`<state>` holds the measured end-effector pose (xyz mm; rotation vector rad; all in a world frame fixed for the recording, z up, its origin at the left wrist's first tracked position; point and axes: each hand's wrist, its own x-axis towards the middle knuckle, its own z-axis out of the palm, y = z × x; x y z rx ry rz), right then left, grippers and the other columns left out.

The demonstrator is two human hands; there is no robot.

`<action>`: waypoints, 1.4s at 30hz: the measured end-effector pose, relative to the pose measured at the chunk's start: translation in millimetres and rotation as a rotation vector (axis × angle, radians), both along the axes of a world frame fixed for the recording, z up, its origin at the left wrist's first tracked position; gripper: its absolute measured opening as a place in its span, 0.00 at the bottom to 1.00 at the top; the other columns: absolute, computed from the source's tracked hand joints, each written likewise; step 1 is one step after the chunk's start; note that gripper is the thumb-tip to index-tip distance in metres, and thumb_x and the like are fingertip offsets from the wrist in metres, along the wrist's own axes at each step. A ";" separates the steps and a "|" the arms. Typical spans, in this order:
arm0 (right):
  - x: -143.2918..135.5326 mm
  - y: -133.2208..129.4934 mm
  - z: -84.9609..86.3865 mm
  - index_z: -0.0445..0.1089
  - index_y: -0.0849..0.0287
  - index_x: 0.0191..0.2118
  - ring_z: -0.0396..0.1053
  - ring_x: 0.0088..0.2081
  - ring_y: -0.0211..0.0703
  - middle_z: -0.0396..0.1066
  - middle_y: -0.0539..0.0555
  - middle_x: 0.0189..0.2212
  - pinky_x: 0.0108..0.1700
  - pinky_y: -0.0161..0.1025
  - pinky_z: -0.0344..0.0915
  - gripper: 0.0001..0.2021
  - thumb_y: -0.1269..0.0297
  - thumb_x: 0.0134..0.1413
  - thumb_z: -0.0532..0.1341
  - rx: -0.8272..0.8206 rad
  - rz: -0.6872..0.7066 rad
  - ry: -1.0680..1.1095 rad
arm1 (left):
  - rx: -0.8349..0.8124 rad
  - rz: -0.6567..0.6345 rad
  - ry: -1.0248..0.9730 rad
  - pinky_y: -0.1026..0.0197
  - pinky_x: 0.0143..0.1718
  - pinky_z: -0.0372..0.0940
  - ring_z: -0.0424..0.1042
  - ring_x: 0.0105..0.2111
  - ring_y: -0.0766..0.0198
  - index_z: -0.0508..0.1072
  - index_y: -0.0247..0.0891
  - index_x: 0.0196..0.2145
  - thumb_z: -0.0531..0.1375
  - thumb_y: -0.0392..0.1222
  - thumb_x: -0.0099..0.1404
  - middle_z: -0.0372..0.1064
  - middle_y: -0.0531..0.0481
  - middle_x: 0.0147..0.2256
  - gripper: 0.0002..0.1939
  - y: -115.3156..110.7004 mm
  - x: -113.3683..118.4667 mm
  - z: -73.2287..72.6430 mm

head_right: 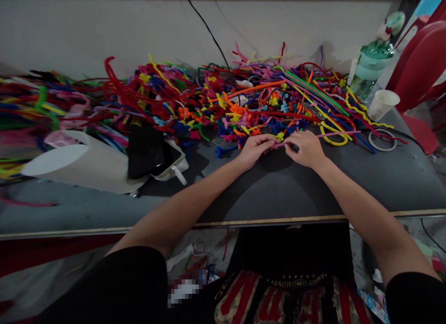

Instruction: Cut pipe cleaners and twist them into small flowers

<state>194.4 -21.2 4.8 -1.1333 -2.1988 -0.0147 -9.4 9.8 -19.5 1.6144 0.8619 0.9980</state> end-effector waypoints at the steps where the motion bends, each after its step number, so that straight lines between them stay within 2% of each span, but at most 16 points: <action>1: 0.3 1.0 -0.3 0.77 0.55 0.37 0.74 0.36 0.45 0.78 0.53 0.31 0.42 0.42 0.64 0.10 0.64 0.58 0.57 0.005 0.014 0.006 | -0.032 -0.004 -0.009 0.65 0.26 0.62 0.71 0.27 0.66 0.78 0.34 0.35 0.61 0.51 0.61 0.76 0.47 0.30 0.16 -0.2 -0.1 1.0; 4: 1.2 3.5 -2.7 0.78 0.56 0.39 0.74 0.38 0.45 0.78 0.54 0.34 0.43 0.43 0.63 0.11 0.63 0.60 0.56 0.016 0.021 0.028 | -0.080 -0.026 -0.034 0.65 0.27 0.63 0.72 0.28 0.66 0.78 0.34 0.36 0.63 0.52 0.60 0.76 0.46 0.29 0.17 -2.1 -0.3 5.1; 11: 1.4 4.9 -6.2 0.78 0.56 0.40 0.74 0.41 0.47 0.78 0.55 0.36 0.46 0.45 0.65 0.12 0.64 0.60 0.56 -0.030 -0.035 0.112 | -0.037 -0.081 -0.042 0.63 0.34 0.66 0.72 0.30 0.66 0.79 0.34 0.40 0.66 0.51 0.59 0.77 0.46 0.31 0.18 -3.9 -1.3 6.4; 16: -6.1 1.6 -5.0 0.73 0.57 0.49 0.74 0.36 0.43 0.78 0.54 0.36 0.41 0.42 0.68 0.15 0.62 0.57 0.60 -0.180 -0.102 0.391 | -0.051 -0.132 -0.010 0.61 0.37 0.68 0.75 0.33 0.64 0.77 0.33 0.42 0.65 0.50 0.59 0.78 0.45 0.33 0.19 -0.3 -3.5 4.3; 20: -9.6 1.2 -6.8 0.74 0.60 0.39 0.73 0.33 0.41 0.77 0.54 0.32 0.36 0.38 0.67 0.11 0.59 0.53 0.64 -0.287 -0.165 0.583 | -0.052 -0.149 -0.017 0.60 0.37 0.68 0.76 0.33 0.63 0.76 0.33 0.40 0.65 0.50 0.59 0.77 0.45 0.32 0.18 0.9 -2.9 4.2; 23: -10.5 1.7 -7.6 0.76 0.59 0.33 0.72 0.30 0.40 0.77 0.53 0.29 0.35 0.38 0.66 0.07 0.61 0.53 0.63 -0.335 -0.167 0.560 | -0.034 -0.148 -0.019 0.59 0.39 0.70 0.76 0.33 0.63 0.76 0.33 0.38 0.66 0.50 0.59 0.77 0.45 0.32 0.17 0.1 -1.6 3.7; 27: -14.0 -0.5 -5.5 0.79 0.58 0.33 0.73 0.30 0.40 0.78 0.53 0.29 0.35 0.38 0.66 0.08 0.64 0.53 0.62 -0.345 -0.189 0.545 | -0.003 -0.109 -0.051 0.58 0.43 0.71 0.77 0.35 0.62 0.76 0.33 0.39 0.66 0.50 0.59 0.78 0.44 0.34 0.17 -2.4 -0.9 3.1; 34: -21.4 -7.8 -0.2 0.82 0.57 0.33 0.72 0.26 0.40 0.78 0.52 0.26 0.31 0.36 0.64 0.08 0.62 0.51 0.65 -0.391 -0.187 0.522 | 0.030 -0.050 -0.156 0.58 0.43 0.72 0.78 0.36 0.61 0.79 0.35 0.37 0.69 0.51 0.56 0.79 0.44 0.36 0.17 -5.7 1.0 3.0; 38: -22.0 -8.4 0.8 0.81 0.57 0.34 0.73 0.27 0.40 0.77 0.51 0.24 0.30 0.35 0.64 0.09 0.63 0.51 0.63 -0.450 -0.139 0.495 | 0.168 -0.024 -0.075 0.59 0.41 0.72 0.78 0.36 0.60 0.81 0.37 0.35 0.69 0.49 0.56 0.80 0.45 0.36 0.13 -7.7 0.4 3.7; 42: -20.7 -6.8 -0.7 0.81 0.59 0.34 0.70 0.25 0.37 0.76 0.51 0.23 0.29 0.33 0.61 0.10 0.64 0.51 0.61 -0.473 -0.099 0.489 | 0.339 0.067 0.038 0.60 0.37 0.71 0.77 0.34 0.62 0.82 0.41 0.37 0.67 0.47 0.60 0.80 0.46 0.35 0.10 -9.9 0.4 1.9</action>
